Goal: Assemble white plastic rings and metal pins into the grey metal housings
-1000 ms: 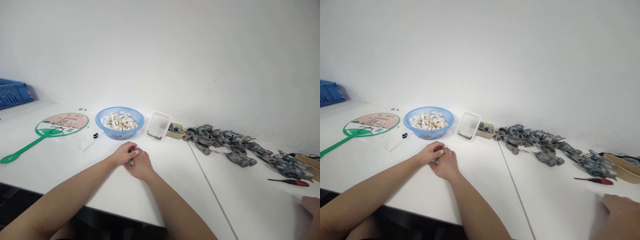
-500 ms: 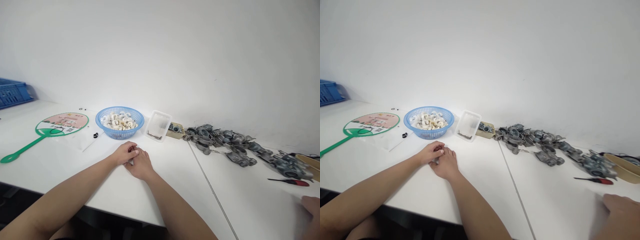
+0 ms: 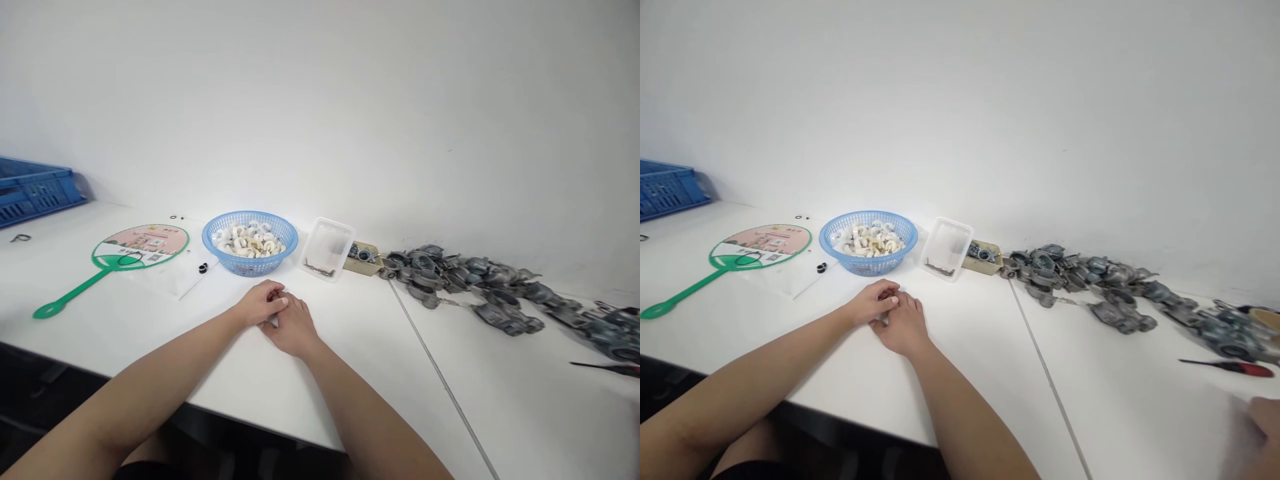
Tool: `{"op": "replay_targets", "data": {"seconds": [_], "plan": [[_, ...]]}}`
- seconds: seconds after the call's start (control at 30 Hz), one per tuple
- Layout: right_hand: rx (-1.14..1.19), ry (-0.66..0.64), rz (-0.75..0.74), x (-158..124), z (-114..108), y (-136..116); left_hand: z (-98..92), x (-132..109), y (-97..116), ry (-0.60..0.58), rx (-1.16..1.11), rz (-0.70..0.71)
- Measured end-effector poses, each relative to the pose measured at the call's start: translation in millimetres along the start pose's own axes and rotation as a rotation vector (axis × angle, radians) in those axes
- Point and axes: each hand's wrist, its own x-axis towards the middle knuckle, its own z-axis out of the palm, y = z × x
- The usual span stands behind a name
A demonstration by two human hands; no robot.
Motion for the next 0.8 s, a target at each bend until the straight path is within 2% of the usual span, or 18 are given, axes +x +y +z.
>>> {"op": "replay_targets", "data": {"seconds": [0.47, 0.8], "plan": [[-0.019, 0.028, 0.003, 8.0, 3.5, 9.0, -0.2, 9.1, -1.7, 0.021, 0.024, 0.033], [-0.026, -0.016, 0.027, 6.3, -2.5, 4.8, -0.4, 9.7, -2.4, 0.018, 0.035, 0.051]]}}
